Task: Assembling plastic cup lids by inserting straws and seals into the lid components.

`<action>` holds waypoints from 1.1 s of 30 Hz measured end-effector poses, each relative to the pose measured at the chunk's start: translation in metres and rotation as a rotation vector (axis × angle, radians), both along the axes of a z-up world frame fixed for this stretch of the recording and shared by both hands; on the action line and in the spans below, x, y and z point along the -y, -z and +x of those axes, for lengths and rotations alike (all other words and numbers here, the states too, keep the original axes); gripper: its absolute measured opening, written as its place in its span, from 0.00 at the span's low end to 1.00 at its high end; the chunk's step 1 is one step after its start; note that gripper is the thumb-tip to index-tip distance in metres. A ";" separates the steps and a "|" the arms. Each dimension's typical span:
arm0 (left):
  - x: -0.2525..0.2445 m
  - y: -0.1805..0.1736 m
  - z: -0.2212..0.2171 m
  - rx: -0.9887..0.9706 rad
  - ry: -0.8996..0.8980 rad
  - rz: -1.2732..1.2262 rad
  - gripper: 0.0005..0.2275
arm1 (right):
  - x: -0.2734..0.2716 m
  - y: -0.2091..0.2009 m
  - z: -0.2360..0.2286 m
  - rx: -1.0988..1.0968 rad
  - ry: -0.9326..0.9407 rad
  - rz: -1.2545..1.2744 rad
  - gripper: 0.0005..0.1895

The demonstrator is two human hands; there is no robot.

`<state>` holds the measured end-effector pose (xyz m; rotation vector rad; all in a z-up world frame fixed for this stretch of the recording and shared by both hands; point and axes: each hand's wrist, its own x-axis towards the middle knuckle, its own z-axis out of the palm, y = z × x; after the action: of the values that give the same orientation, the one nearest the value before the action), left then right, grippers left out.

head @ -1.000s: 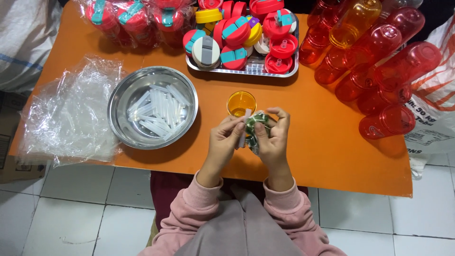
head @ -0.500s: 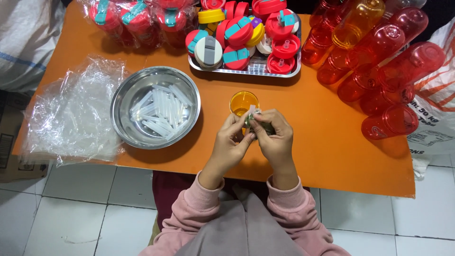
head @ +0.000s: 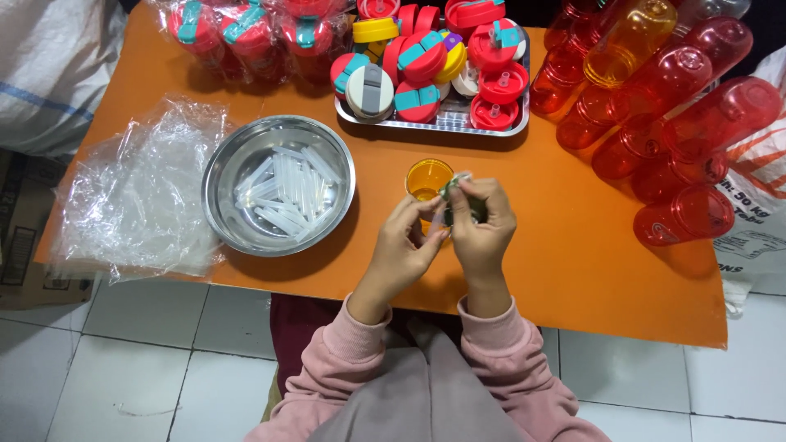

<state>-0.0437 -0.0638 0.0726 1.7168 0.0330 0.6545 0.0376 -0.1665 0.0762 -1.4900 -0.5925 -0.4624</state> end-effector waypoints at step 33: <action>-0.008 0.011 0.000 0.009 0.046 -0.222 0.24 | -0.007 -0.008 -0.021 -0.080 -0.087 -0.118 0.04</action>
<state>-0.0433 -0.0561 0.0617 1.4961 0.0572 0.6014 0.0169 -0.1591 0.0838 -1.5808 -0.6276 -0.3033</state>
